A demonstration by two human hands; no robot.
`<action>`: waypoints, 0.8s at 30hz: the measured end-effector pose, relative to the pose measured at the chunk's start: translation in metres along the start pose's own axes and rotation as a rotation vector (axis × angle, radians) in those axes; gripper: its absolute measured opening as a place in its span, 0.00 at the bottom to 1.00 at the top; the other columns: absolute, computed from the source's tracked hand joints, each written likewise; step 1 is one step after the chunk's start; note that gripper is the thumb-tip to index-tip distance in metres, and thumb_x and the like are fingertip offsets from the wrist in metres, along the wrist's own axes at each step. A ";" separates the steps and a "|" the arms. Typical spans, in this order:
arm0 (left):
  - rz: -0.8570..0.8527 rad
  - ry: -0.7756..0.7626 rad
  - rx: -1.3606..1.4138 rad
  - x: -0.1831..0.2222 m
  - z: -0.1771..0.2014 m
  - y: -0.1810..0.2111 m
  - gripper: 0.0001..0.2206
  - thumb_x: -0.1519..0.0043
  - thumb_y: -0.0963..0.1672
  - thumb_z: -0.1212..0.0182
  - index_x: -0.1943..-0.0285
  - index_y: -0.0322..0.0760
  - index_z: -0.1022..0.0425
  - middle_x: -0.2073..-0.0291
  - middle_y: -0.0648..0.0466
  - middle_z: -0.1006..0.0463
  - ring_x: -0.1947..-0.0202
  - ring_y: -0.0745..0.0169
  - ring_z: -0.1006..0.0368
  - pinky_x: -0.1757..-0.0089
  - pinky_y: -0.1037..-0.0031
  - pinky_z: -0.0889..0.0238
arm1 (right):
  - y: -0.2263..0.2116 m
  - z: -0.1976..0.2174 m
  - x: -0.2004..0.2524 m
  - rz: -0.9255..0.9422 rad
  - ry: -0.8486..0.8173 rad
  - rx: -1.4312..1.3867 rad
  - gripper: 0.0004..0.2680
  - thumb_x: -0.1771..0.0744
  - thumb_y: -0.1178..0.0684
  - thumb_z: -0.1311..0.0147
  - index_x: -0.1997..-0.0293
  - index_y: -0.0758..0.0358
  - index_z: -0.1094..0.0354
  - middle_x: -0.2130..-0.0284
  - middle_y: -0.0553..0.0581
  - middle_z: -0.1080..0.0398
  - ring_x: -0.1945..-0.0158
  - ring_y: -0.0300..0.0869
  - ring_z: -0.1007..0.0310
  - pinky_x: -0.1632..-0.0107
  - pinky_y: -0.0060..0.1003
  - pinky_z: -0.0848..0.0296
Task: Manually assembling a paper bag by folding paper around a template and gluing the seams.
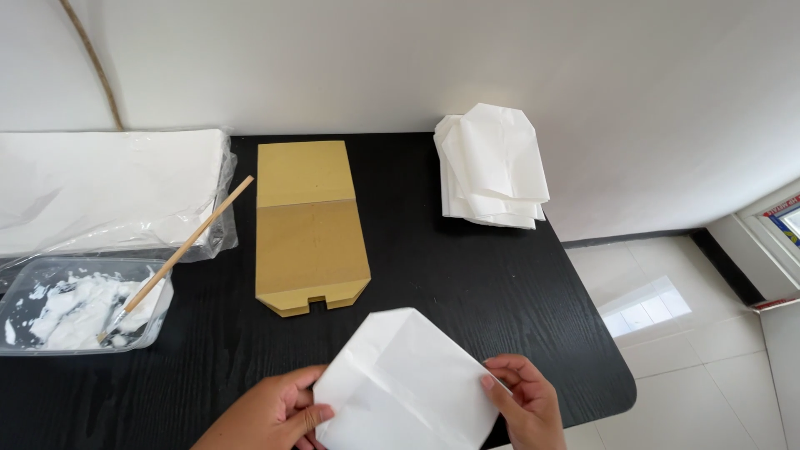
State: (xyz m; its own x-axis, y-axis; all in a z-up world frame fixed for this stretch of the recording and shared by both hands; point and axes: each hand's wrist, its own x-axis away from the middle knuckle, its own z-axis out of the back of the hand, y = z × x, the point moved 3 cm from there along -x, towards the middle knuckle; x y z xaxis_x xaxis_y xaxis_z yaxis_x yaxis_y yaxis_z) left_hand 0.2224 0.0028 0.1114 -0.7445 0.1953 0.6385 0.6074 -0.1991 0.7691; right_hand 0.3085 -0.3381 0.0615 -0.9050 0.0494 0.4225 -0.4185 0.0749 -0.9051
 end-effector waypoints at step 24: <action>-0.145 0.302 0.354 -0.003 -0.012 0.030 0.29 0.46 0.39 0.32 0.30 0.38 0.26 0.55 0.38 0.06 0.64 0.51 0.15 0.60 0.64 0.19 | -0.018 -0.009 0.010 0.254 -0.088 0.116 0.08 0.36 0.53 0.37 0.61 0.69 0.24 0.70 0.58 0.22 0.67 0.42 0.25 0.65 0.35 0.26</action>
State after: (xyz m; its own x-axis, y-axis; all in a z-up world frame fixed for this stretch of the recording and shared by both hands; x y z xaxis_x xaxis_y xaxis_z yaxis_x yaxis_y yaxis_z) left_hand 0.2394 -0.0149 0.1326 -0.8439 -0.1010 0.5268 0.5091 0.1588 0.8459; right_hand 0.3076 -0.3298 0.0828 -0.9829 -0.0349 0.1809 -0.1793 -0.0437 -0.9828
